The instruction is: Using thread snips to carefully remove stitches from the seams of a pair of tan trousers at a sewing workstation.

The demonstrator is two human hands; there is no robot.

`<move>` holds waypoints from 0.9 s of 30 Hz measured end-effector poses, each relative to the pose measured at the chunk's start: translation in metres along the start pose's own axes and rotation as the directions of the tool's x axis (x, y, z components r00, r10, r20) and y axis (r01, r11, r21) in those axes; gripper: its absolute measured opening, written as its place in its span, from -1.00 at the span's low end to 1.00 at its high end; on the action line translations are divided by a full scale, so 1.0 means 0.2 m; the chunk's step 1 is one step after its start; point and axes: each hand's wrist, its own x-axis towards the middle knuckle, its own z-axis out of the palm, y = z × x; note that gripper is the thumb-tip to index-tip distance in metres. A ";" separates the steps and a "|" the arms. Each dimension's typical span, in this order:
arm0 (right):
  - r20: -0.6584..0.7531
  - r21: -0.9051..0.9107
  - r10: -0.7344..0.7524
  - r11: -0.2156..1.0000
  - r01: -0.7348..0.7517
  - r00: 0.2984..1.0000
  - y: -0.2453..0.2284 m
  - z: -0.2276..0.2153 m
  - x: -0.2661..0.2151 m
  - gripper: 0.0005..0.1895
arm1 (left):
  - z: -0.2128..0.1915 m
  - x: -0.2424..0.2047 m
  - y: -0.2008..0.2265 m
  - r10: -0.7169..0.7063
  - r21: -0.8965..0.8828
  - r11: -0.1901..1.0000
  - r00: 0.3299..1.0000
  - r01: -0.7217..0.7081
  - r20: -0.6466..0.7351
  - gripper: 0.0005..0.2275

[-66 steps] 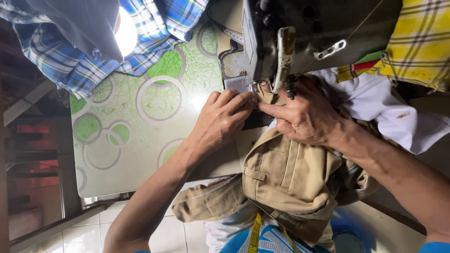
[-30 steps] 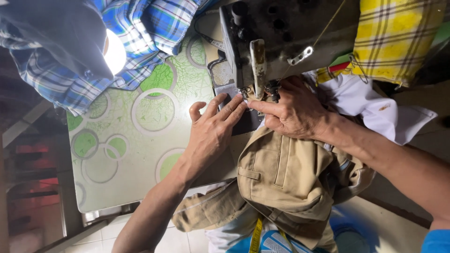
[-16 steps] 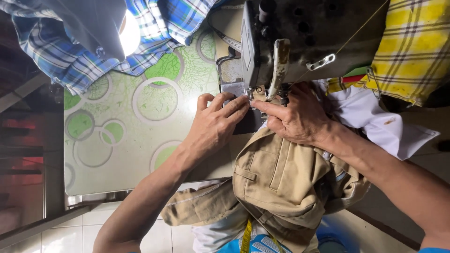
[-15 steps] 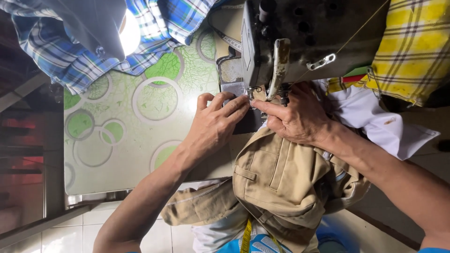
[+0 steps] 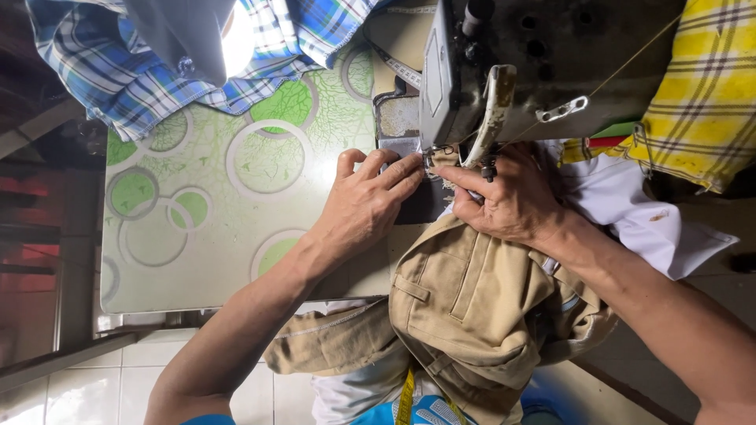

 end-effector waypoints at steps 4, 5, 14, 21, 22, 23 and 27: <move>-0.004 0.042 0.000 0.999 0.000 1.000 0.01 -0.01 0.02 -0.58 | -0.01 0.00 0.00 -0.001 -0.001 1.000 1.000 0.001 0.017 -0.62; -0.002 0.042 -0.001 0.999 0.001 1.000 0.00 -0.01 0.03 -0.58 | 0.00 0.00 -0.01 -0.003 -0.002 1.000 1.000 0.003 0.016 -0.62; -0.058 0.135 -0.040 0.990 0.048 0.998 0.03 0.00 0.07 -0.64 | 0.00 -0.01 0.00 -0.029 0.044 0.999 0.999 0.028 0.030 -0.58; -0.059 0.172 -0.052 0.983 0.062 0.997 0.05 0.00 0.08 -0.70 | -0.01 -0.01 -0.01 -0.048 0.033 0.998 0.998 0.046 0.049 -0.56; -0.056 0.145 -0.063 0.987 0.070 0.996 0.04 0.00 0.08 -0.69 | -0.01 -0.01 -0.01 -0.051 0.030 0.998 0.997 0.050 0.051 -0.55; -0.054 0.144 -0.062 0.987 0.070 0.997 -0.04 -0.08 0.06 -0.69 | -0.01 -0.02 0.00 -0.051 0.028 0.998 0.997 0.050 0.050 -0.55; 0.000 0.140 -0.013 0.990 0.013 1.000 -0.37 -0.42 -0.02 -0.82 | -0.28 0.05 0.16 -0.122 -0.102 0.986 0.990 0.128 0.063 -0.68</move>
